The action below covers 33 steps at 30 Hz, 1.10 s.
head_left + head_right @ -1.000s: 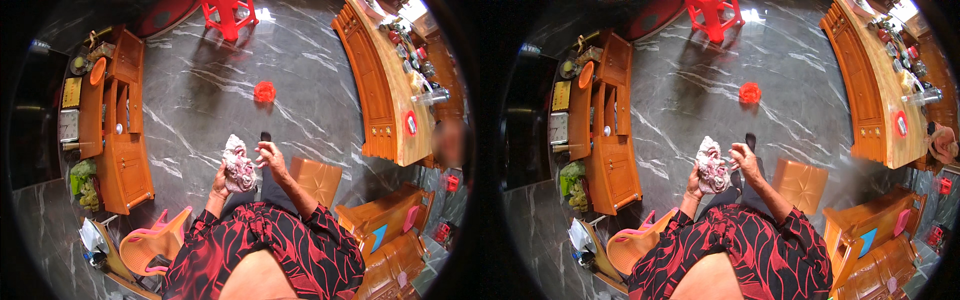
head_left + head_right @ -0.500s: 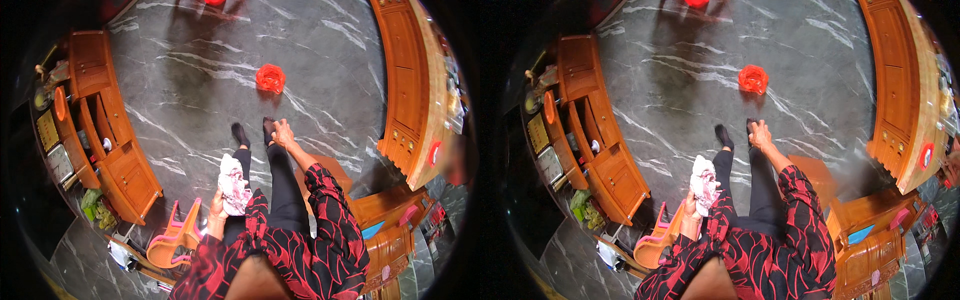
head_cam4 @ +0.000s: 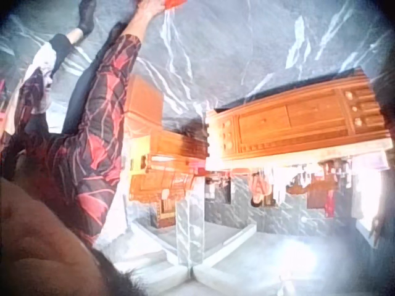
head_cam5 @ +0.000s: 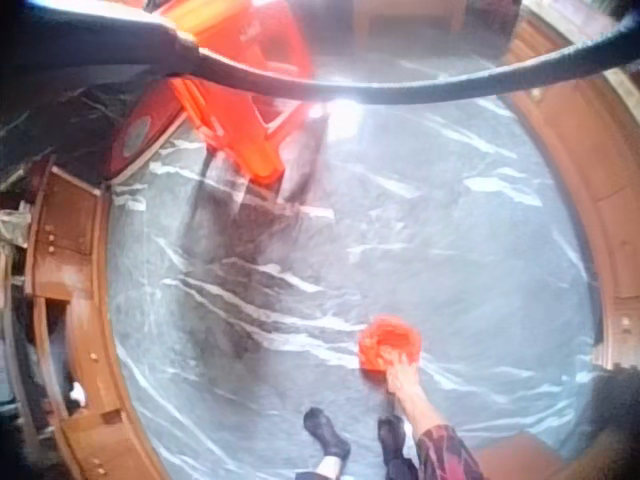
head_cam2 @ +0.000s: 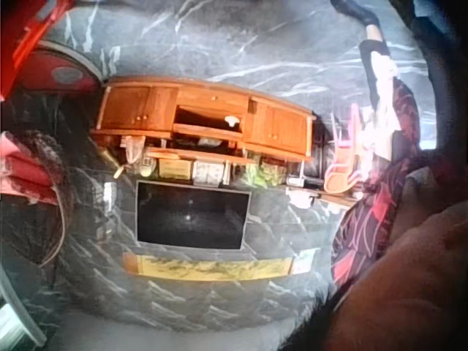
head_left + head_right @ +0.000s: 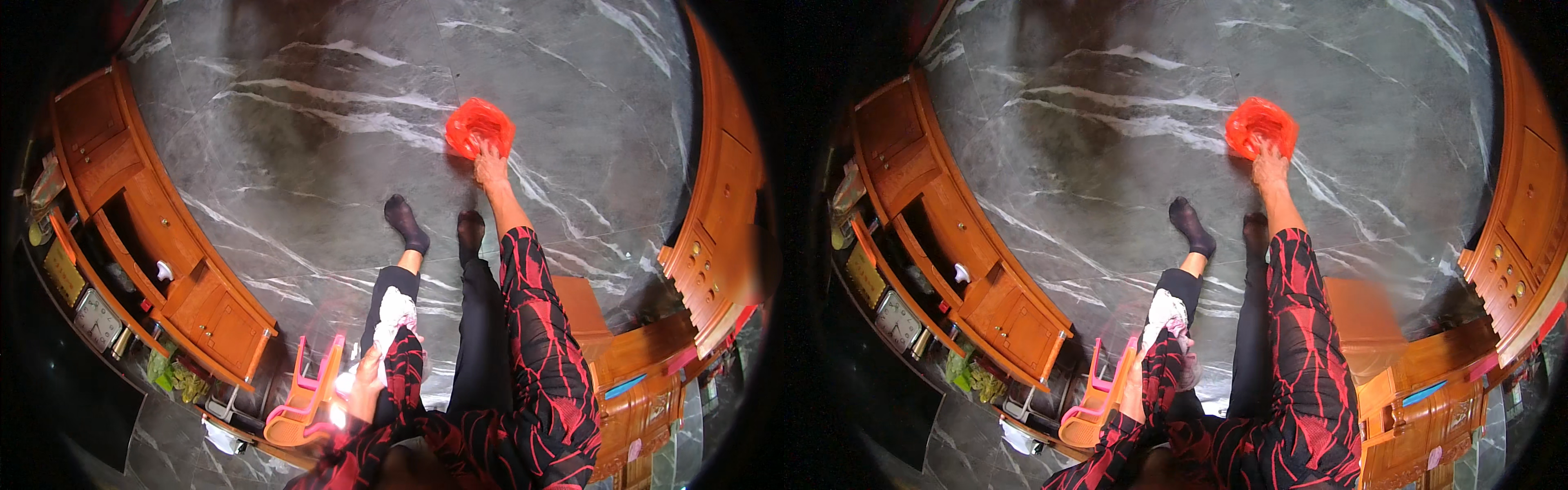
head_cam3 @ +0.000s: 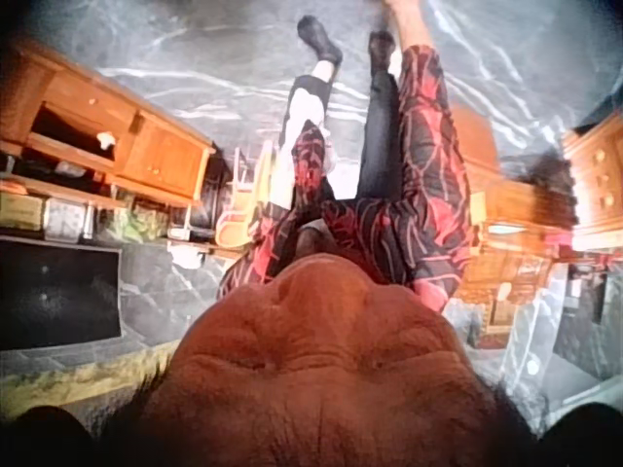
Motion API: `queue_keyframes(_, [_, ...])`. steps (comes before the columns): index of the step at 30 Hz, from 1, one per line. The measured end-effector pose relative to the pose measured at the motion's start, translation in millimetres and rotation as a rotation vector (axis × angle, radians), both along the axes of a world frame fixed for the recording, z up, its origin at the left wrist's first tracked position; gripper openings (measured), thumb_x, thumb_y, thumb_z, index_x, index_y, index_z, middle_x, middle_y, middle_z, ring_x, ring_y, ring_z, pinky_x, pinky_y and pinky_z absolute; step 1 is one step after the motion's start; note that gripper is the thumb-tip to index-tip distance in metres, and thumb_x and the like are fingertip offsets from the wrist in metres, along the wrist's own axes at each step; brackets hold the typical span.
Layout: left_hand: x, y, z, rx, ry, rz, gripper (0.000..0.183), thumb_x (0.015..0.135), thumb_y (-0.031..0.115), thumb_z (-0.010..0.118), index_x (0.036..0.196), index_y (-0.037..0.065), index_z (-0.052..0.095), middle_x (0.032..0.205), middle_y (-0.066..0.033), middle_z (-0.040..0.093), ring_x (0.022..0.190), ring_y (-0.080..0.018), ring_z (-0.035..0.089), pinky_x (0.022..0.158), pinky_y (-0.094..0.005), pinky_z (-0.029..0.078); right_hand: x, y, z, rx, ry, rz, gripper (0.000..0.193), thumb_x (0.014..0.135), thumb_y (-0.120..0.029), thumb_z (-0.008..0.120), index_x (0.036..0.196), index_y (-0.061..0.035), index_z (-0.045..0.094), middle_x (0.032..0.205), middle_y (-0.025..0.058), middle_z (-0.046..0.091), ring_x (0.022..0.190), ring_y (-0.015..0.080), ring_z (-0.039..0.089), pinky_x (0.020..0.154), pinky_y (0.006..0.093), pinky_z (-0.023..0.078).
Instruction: The person wipes a dark strip on the marble floor by hand with a cloth, then picks up the cloth, walks to a red bucket, and rinses the cloth in the water.
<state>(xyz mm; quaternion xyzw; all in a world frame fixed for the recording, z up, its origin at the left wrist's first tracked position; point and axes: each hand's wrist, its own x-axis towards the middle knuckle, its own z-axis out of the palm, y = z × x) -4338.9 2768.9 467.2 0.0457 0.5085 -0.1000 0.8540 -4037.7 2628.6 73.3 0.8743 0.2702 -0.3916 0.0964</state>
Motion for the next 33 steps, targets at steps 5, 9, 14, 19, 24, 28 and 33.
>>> queue_keyframes(5, [21, 4, 13, -0.007, 0.01, -0.041, 0.078, 0.086, 0.046, 0.061, 0.141, 0.001, 0.031, 0.133, -0.0228, 0.049, 0.116, -0.0359, 0.054, 0.099, -0.0485, 0.043, -58, -34, 49, 0.14, 0.068, -0.185, 0.045, 0.087, -0.018, 0.048, 0.125, 0.0058, 0.051, 0.137, 0.0208, 0.043, 0.126, 0.0362, 0.041, 0.1, 0.0469, 0.037])
queue_keyframes(9, [48, 11, 64, 0.038, -0.073, -0.034, 0.078, 0.085, 0.045, 0.062, 0.141, 0.001, 0.03, 0.133, -0.0225, 0.049, 0.117, -0.036, 0.053, 0.1, -0.0486, 0.043, -110, -85, 149, 0.352, -0.174, -0.338, 0.064, 0.081, -0.02, 0.057, 0.131, 0.0139, 0.038, 0.138, 0.0304, 0.037, 0.129, 0.0464, 0.034, 0.11, 0.0517, 0.023])
queue_keyframes(14, [97, 31, 148, 0.081, -0.251, -0.067, 0.079, 0.085, 0.045, 0.062, 0.141, 0.0, 0.03, 0.133, -0.022, 0.05, 0.117, -0.0361, 0.053, 0.1, -0.0487, 0.043, -76, -117, 314, 0.3, -0.212, -0.468, 0.057, 0.081, -0.019, 0.057, 0.134, -0.0009, 0.044, 0.138, 0.0245, 0.041, 0.128, 0.0439, 0.036, 0.109, 0.0517, 0.025])
queue_keyframes(19, [149, 62, 206, 0.119, -0.35, -0.095, 0.071, 0.091, 0.048, 0.05, 0.14, 0.0, 0.033, 0.129, -0.0229, 0.052, 0.111, -0.0339, 0.057, 0.095, -0.0465, 0.047, -2, -141, 385, 0.356, -0.104, -0.706, 0.045, 0.082, -0.026, 0.055, 0.121, -0.0038, 0.053, 0.11, 0.027, 0.059, 0.1, 0.0456, 0.056, 0.083, 0.052, 0.045])
queue_keyframes(24, [212, 101, 232, 0.138, -0.422, -0.007, 0.066, 0.092, 0.044, 0.05, 0.139, 0.0, 0.036, 0.127, -0.0236, 0.054, 0.113, -0.0356, 0.056, 0.098, -0.0471, 0.045, 114, -110, 412, 0.5, -0.189, -0.829, 0.04, 0.081, -0.028, 0.057, 0.111, -0.0014, 0.059, 0.093, 0.027, 0.063, 0.087, 0.0458, 0.06, 0.071, 0.052, 0.048])
queue_keyframes(28, [288, 149, 235, 0.175, -0.527, 0.047, 0.061, 0.091, 0.038, 0.056, 0.136, 0.0, 0.04, 0.124, -0.0224, 0.056, 0.112, -0.0348, 0.057, 0.099, -0.0469, 0.044, 183, -53, 468, 0.609, -0.26, -0.842, 0.03, 0.079, -0.024, 0.053, 0.079, 0.0021, 0.067, 0.075, 0.0284, 0.061, 0.074, 0.0444, 0.063, 0.064, 0.0504, 0.048])
queue_keyframes(33, [442, 197, 250, 0.137, -0.637, 0.02, 0.053, 0.092, 0.033, 0.056, 0.133, 0.002, 0.044, 0.125, -0.0168, 0.057, 0.112, -0.0302, 0.057, 0.1, -0.0439, 0.044, 277, -49, 480, 0.682, -0.416, -0.679, 0.033, 0.077, -0.028, 0.056, 0.08, 0.0034, 0.067, 0.08, 0.0266, 0.065, 0.083, 0.0399, 0.065, 0.073, 0.0478, 0.05])
